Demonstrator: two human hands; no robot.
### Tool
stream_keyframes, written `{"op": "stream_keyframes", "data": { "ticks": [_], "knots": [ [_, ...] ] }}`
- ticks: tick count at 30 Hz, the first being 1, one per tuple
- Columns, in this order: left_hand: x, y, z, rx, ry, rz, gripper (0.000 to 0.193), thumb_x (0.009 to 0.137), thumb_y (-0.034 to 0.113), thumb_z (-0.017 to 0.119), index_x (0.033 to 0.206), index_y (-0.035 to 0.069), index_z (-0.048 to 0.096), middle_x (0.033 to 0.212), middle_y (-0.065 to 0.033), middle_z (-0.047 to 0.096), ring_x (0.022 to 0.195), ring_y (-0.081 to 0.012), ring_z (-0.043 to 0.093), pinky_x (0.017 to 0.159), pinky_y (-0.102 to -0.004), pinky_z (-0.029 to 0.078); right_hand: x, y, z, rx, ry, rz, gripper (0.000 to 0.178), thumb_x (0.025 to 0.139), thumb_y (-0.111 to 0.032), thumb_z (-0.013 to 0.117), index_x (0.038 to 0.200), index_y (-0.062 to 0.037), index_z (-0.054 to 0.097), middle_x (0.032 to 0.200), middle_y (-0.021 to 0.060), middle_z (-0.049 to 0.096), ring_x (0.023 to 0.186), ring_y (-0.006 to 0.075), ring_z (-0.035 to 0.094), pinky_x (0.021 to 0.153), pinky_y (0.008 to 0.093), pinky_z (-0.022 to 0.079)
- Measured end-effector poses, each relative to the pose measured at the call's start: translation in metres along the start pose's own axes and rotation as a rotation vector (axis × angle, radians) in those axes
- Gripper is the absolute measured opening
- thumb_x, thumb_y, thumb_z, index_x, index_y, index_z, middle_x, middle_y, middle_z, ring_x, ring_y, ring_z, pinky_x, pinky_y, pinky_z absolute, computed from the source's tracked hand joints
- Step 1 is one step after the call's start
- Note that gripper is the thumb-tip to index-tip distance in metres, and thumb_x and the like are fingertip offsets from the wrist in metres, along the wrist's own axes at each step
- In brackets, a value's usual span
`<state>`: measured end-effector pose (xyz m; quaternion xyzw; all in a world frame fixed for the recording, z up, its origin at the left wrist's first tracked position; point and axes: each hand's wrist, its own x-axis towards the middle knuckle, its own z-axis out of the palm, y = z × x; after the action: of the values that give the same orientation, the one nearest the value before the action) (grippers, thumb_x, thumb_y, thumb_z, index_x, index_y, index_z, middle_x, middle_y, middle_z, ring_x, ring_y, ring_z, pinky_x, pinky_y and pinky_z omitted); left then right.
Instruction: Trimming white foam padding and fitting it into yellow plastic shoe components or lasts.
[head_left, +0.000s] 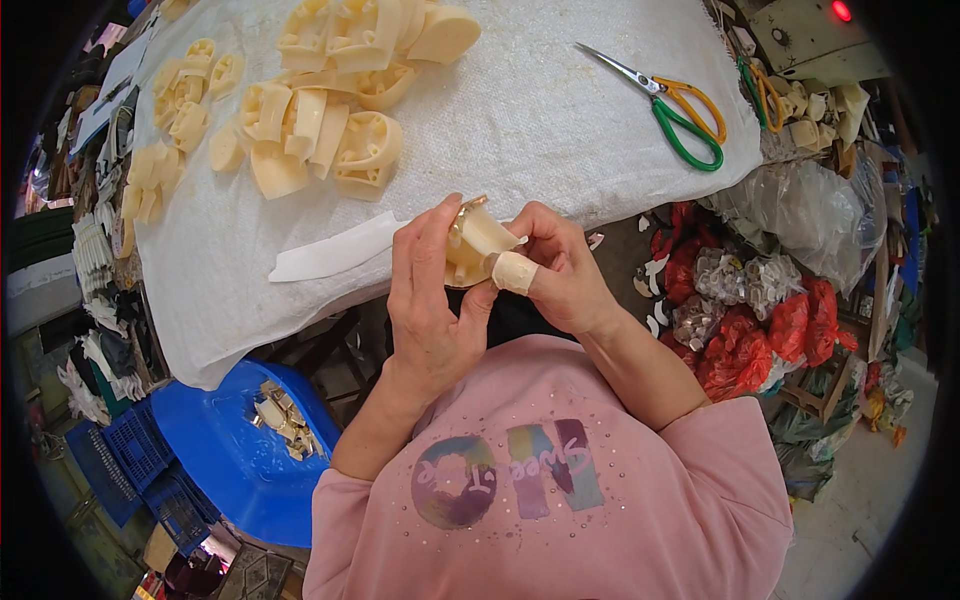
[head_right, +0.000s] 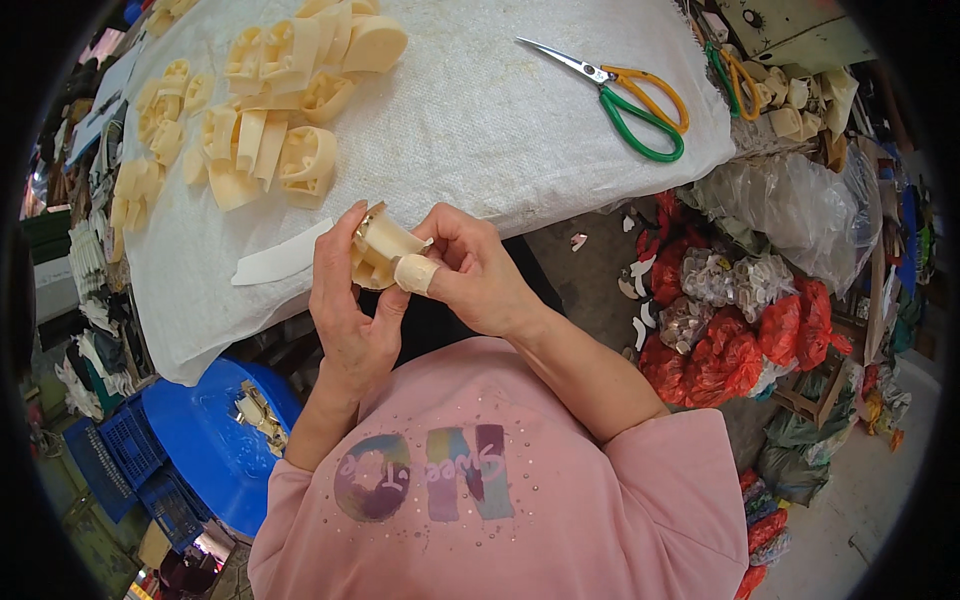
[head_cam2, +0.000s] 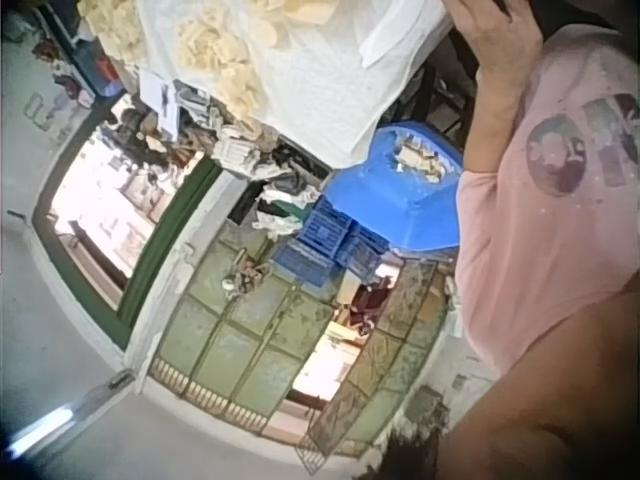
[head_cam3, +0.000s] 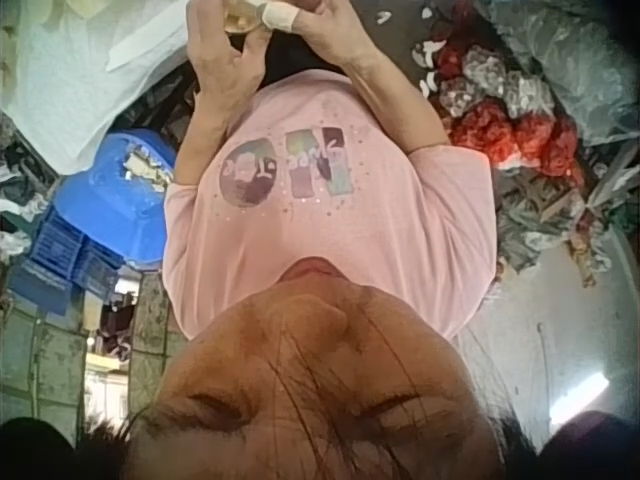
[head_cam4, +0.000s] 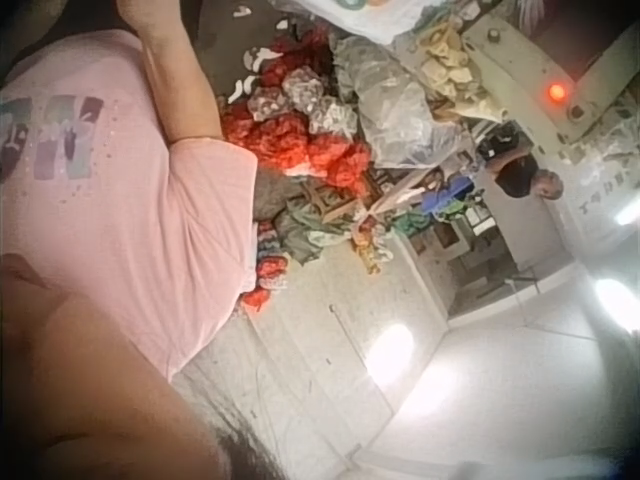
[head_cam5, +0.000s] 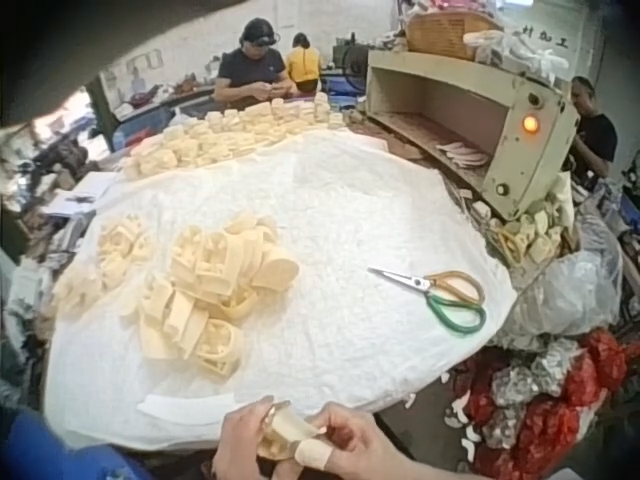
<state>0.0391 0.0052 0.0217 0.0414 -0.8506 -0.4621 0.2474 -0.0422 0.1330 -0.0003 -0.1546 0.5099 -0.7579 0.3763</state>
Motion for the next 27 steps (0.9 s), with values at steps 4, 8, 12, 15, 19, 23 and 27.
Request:
{"op": "stream_keyframes", "data": {
  "ticks": [4,8,12,15,19,23,27],
  "knots": [
    [0.003,-0.003,0.001,0.069,0.022,0.027,0.059,0.074,0.006,0.068,0.128,-0.002,0.043,0.113,-0.0208,0.049,0.102,-0.0347,0.051,0.085,-0.0392,0.045,0.004,0.005,-0.004,-0.085,0.047,0.018,0.023,0.083,-0.022,0.068,0.088,-0.0050,0.053,0.070,-0.0007,0.051,0.060,0.0047,0.045,0.052,0.0192,0.036],
    [0.005,-0.003,-0.001,-0.071,-0.048,-0.176,0.061,0.072,0.005,0.068,0.127,-0.001,0.044,0.114,-0.0196,0.050,0.102,-0.0330,0.052,0.086,-0.0387,0.044,0.007,0.000,-0.011,0.373,-0.135,0.076,0.026,0.092,-0.031,0.056,0.089,-0.0057,0.050,0.070,0.0010,0.048,0.064,0.0106,0.046,0.063,0.0252,0.040],
    [0.003,-0.005,-0.001,-0.072,-0.053,-0.177,0.063,0.071,0.005,0.069,0.128,-0.001,0.042,0.112,-0.0188,0.050,0.101,-0.0318,0.052,0.086,-0.0382,0.044,0.007,0.000,-0.012,0.368,-0.162,0.058,0.026,0.093,-0.031,0.053,0.089,-0.0061,0.050,0.069,0.0008,0.047,0.063,0.0111,0.045,0.064,0.0269,0.040],
    [-0.002,-0.006,0.003,-0.171,0.012,-0.230,0.063,0.072,0.006,0.069,0.128,-0.001,0.040,0.112,-0.0184,0.050,0.100,-0.0312,0.053,0.087,-0.0380,0.044,0.006,0.000,-0.012,0.311,-0.164,0.064,0.026,0.093,-0.032,0.053,0.089,-0.0061,0.049,0.069,0.0012,0.047,0.064,0.0109,0.045,0.064,0.0269,0.040],
    [-0.005,-0.012,0.003,-0.154,-0.014,-0.230,0.061,0.073,0.007,0.069,0.126,-0.001,0.040,0.112,-0.0184,0.050,0.100,-0.0311,0.054,0.087,-0.0378,0.044,0.004,-0.001,-0.009,0.310,-0.122,0.034,0.025,0.094,-0.030,0.052,0.089,-0.0057,0.050,0.069,0.0013,0.047,0.064,0.0105,0.045,0.064,0.0267,0.040],
    [-0.005,-0.014,0.000,-0.127,-0.047,-0.142,0.054,0.084,0.009,0.063,0.129,-0.001,0.034,0.118,-0.0146,0.046,0.099,-0.0179,0.056,0.082,-0.0287,0.050,0.002,0.000,-0.005,0.221,-0.094,-0.002,0.024,0.094,-0.028,0.052,0.088,-0.0051,0.050,0.070,0.0013,0.050,0.064,0.0098,0.047,0.061,0.0260,0.040],
    [-0.004,-0.015,-0.001,-0.064,-0.056,-0.049,0.050,0.083,0.008,0.062,0.126,-0.001,0.038,0.113,-0.0119,0.047,0.097,-0.0160,0.055,0.081,-0.0271,0.049,-0.001,-0.005,-0.003,0.001,-0.047,0.010,0.023,0.094,-0.026,0.052,0.088,-0.0039,0.049,0.070,0.0011,0.051,0.062,0.0103,0.048,0.057,0.0258,0.040]
  ]
}}
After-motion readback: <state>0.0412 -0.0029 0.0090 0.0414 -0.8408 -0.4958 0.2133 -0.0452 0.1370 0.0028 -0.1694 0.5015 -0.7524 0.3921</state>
